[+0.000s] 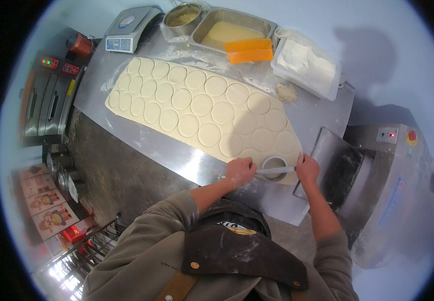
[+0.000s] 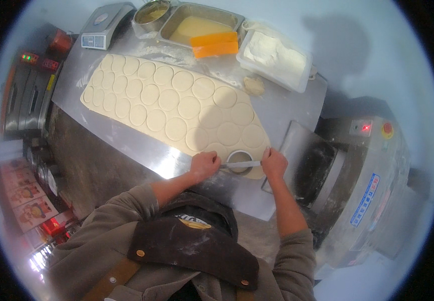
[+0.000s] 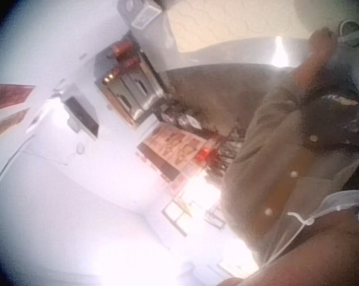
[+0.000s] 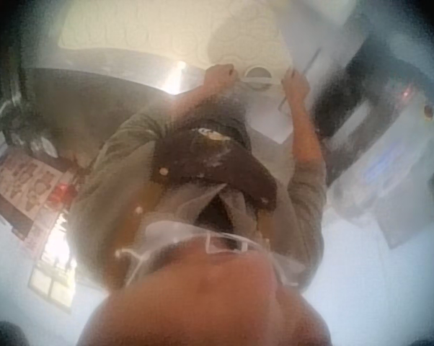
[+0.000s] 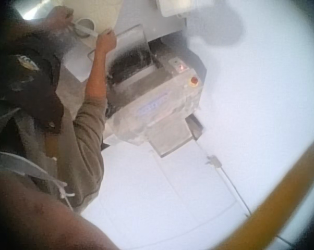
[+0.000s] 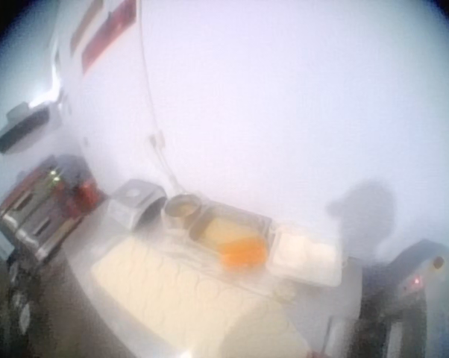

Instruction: The person uses a round cutter to cut circular pieces from a large sheet of dough on a stainless steel table. They then weigh some pieces on a digital scale and arrange the cut dough circles on a baking tray.

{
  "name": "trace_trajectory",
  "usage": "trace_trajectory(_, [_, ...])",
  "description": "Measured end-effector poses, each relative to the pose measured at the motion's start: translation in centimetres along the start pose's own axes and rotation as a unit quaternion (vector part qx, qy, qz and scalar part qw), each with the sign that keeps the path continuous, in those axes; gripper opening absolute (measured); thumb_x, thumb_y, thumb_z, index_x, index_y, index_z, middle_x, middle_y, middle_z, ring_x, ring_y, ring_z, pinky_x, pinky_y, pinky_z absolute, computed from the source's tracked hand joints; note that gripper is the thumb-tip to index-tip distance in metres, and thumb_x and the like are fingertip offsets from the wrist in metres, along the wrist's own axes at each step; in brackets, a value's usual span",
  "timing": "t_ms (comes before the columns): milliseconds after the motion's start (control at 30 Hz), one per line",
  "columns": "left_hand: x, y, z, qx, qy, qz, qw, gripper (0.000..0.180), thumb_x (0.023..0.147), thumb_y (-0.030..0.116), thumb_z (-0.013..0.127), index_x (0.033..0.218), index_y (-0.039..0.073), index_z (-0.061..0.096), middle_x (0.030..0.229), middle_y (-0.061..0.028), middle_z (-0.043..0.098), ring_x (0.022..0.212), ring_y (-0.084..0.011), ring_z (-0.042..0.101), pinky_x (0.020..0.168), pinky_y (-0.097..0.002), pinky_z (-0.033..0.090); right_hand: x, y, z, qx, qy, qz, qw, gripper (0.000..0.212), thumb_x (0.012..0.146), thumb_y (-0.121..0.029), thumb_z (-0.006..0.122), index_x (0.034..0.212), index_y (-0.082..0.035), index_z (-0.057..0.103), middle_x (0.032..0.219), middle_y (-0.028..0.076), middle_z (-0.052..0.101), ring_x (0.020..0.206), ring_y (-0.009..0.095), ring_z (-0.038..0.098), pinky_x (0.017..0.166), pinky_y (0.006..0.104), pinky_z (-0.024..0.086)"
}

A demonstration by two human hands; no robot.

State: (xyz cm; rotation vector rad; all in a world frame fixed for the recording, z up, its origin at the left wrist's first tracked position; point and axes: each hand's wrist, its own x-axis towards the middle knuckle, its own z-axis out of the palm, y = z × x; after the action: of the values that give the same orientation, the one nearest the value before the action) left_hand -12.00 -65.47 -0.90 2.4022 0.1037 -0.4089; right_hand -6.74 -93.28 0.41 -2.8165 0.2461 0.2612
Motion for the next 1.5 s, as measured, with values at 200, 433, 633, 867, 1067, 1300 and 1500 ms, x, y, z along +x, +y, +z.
trace_trajectory(200, [0.4, 0.2, -0.1, 0.006, -0.020, -0.016, 1.000, 0.032, 0.092, 0.032, 0.056, 0.083, 0.004, 0.069, 0.081, -0.0235, 0.070, 0.080, -0.0461, 0.069, 0.074, -0.0570, 0.054, 0.3, -0.6, -0.7, -0.036, -0.034, -0.024, 0.998, 0.047, 0.104, -0.036, 0.045, 0.086, -0.005, 0.074, 0.085, 0.023, 0.072, 0.082, 0.045, 0.069, 0.078, 0.0553, 0.054])
trace_trajectory(433, [0.9, 0.4, 0.0, 0.057, -0.071, -0.032, 0.995, 0.031, 0.091, 0.031, 0.055, 0.086, 0.004, 0.071, 0.084, -0.0238, 0.072, 0.082, -0.0456, 0.070, 0.076, -0.0578, 0.055, 1.2, 1.2, 0.7, -0.053, -0.050, -0.115, 0.991, 0.043, 0.101, -0.030, 0.049, 0.079, -0.003, 0.073, 0.079, 0.023, 0.070, 0.075, 0.046, 0.067, 0.072, 0.0576, 0.052])
trace_trajectory(633, [1.6, 0.1, 0.3, 0.100, -0.121, -0.028, 0.987, 0.032, 0.093, 0.030, 0.053, 0.090, 0.004, 0.072, 0.087, -0.0245, 0.073, 0.086, -0.0448, 0.071, 0.080, -0.0583, 0.055, 1.5, 2.4, 2.8, -0.012, -0.011, -0.132, 0.991, 0.041, 0.098, -0.029, 0.052, 0.076, -0.002, 0.073, 0.076, 0.023, 0.069, 0.072, 0.045, 0.066, 0.070, 0.0573, 0.051])
trace_trajectory(867, [0.9, 0.9, -0.2, 0.083, -0.079, -0.027, 0.993, 0.034, 0.093, 0.031, 0.053, 0.086, 0.004, 0.071, 0.086, -0.0227, 0.073, 0.084, -0.0442, 0.071, 0.078, -0.0572, 0.056, 1.3, 2.0, 1.7, -0.006, -0.037, -0.105, 0.994, 0.041, 0.101, -0.027, 0.050, 0.081, -0.001, 0.074, 0.077, 0.023, 0.070, 0.074, 0.045, 0.066, 0.072, 0.0575, 0.052])
trace_trajectory(1067, [-0.6, 3.3, -1.0, 0.041, -0.024, 0.009, 0.999, 0.032, 0.092, 0.031, 0.055, 0.084, 0.004, 0.070, 0.082, -0.0234, 0.071, 0.082, -0.0448, 0.070, 0.075, -0.0576, 0.054, 1.0, 4.7, -1.0, 0.022, -0.006, -0.116, 0.993, 0.044, 0.103, -0.031, 0.047, 0.083, 0.000, 0.072, 0.084, 0.026, 0.070, 0.080, 0.047, 0.066, 0.077, 0.0576, 0.051])
trace_trajectory(1300, [0.6, 8.6, 1.9, -0.043, -0.043, 0.033, 0.998, 0.034, 0.096, 0.034, 0.056, 0.086, 0.004, 0.068, 0.079, -0.0220, 0.070, 0.079, -0.0450, 0.068, 0.073, -0.0558, 0.053, 4.1, 8.8, -4.6, 0.048, -0.005, -0.092, 0.995, 0.047, 0.107, -0.034, 0.045, 0.086, -0.002, 0.071, 0.087, 0.025, 0.070, 0.086, 0.047, 0.066, 0.081, 0.0572, 0.051])
trace_trajectory(1500, [1.0, 8.5, 4.5, -0.034, -0.030, 0.032, 0.998, 0.036, 0.098, 0.036, 0.055, 0.085, 0.004, 0.068, 0.077, -0.0222, 0.069, 0.077, -0.0457, 0.068, 0.072, -0.0571, 0.052, 6.0, 10.6, -2.7, 0.010, -0.021, -0.101, 0.995, 0.047, 0.107, -0.036, 0.045, 0.088, -0.003, 0.072, 0.091, 0.025, 0.071, 0.088, 0.047, 0.066, 0.084, 0.0570, 0.052])
